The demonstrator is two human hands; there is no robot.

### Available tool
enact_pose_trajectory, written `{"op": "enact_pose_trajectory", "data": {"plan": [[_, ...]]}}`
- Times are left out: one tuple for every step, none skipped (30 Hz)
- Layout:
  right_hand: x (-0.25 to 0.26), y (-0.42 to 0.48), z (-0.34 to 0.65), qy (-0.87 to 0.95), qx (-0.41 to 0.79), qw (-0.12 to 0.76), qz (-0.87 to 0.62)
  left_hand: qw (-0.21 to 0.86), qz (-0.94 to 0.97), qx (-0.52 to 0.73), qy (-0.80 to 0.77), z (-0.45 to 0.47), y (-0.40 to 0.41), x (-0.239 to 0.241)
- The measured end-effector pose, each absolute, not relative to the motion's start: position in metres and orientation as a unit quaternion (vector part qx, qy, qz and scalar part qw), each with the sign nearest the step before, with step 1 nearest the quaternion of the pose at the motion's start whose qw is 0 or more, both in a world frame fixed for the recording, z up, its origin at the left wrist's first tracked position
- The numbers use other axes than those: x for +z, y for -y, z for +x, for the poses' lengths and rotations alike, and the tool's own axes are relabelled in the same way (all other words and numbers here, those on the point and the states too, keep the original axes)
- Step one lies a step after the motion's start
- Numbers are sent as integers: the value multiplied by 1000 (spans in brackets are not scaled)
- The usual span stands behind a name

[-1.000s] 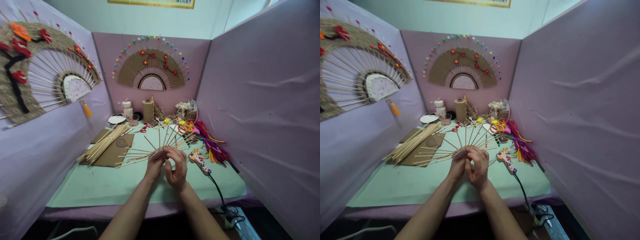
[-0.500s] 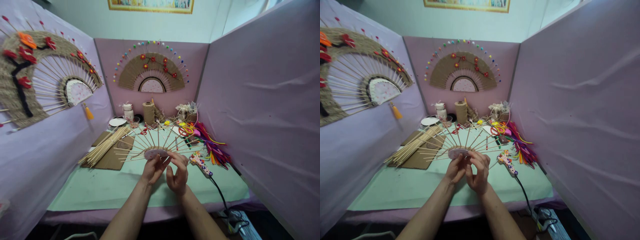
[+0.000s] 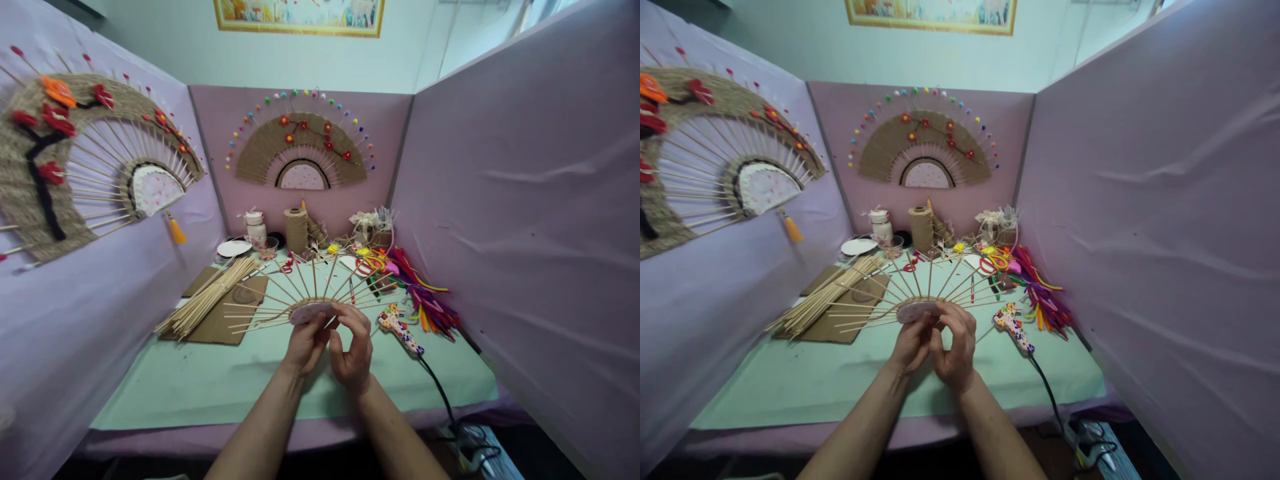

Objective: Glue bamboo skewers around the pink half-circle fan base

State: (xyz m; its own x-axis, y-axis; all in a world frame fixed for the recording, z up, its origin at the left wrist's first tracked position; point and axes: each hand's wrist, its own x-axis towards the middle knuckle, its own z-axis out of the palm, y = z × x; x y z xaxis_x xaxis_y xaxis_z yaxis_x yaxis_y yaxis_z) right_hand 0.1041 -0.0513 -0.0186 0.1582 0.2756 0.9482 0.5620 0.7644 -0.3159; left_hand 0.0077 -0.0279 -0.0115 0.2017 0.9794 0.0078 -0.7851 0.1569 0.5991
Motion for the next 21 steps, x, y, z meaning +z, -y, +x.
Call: {"op": "enact_pose_trajectory", "data": {"plan": [[-19, 52, 105, 637, -112, 688, -330, 734, 237, 606, -196, 8, 27, -12], [-20, 52, 105, 634, -120, 689, -331, 733, 227, 611, -194, 7, 26, -12], [-21, 52, 106, 633, -126, 689, -330, 733, 217, 614, -194, 7, 25, -13], [-21, 52, 106, 634, -127, 688, -329, 734, 211, 616, -196, 6, 24, -14], [-21, 52, 106, 638, -125, 686, -327, 734, 207, 616, -198, 6, 23, -15], [-21, 52, 105, 642, -120, 684, -324, 735, 205, 615, -199, 5, 22, -16], [-21, 52, 105, 645, -114, 684, -322, 737, 206, 613, -198, 4, 22, -17], [-21, 52, 104, 647, -108, 683, -321, 739, 207, 610, -195, 4, 21, -17], [-21, 51, 103, 648, -101, 683, -321, 742, 207, 609, -192, 3, 21, -18], [-22, 51, 103, 648, -96, 684, -322, 743, 207, 608, -188, 3, 21, -18], [-22, 50, 102, 648, -90, 684, -324, 743, 209, 609, -185, 3, 22, -18], [-22, 50, 102, 646, -84, 685, -326, 742, 212, 609, -184, 3, 22, -18], [-23, 50, 101, 644, -79, 686, -328, 741, 218, 609, -184, 3, 22, -18], [-23, 50, 101, 642, -74, 688, -330, 740, 223, 608, -184, 4, 23, -17], [-24, 50, 102, 640, -70, 689, -332, 739, 227, 608, -183, 4, 23, -17], [-24, 50, 102, 640, -66, 689, -333, 738, 228, 609, -181, 4, 24, -16], [-25, 50, 102, 641, -62, 689, -333, 737, 227, 611, -180, 5, 24, -15], [-25, 50, 102, 640, -61, 690, -332, 735, 224, 614, -180, 5, 24, -15], [-25, 50, 102, 640, -61, 691, -330, 732, 222, 618, -182, 5, 24, -15], [-25, 50, 102, 639, -62, 694, -326, 728, 221, 622, -184, 6, 24, -14], [-25, 51, 102, 640, -65, 695, -320, 724, 223, 625, -188, 6, 24, -14]]}}
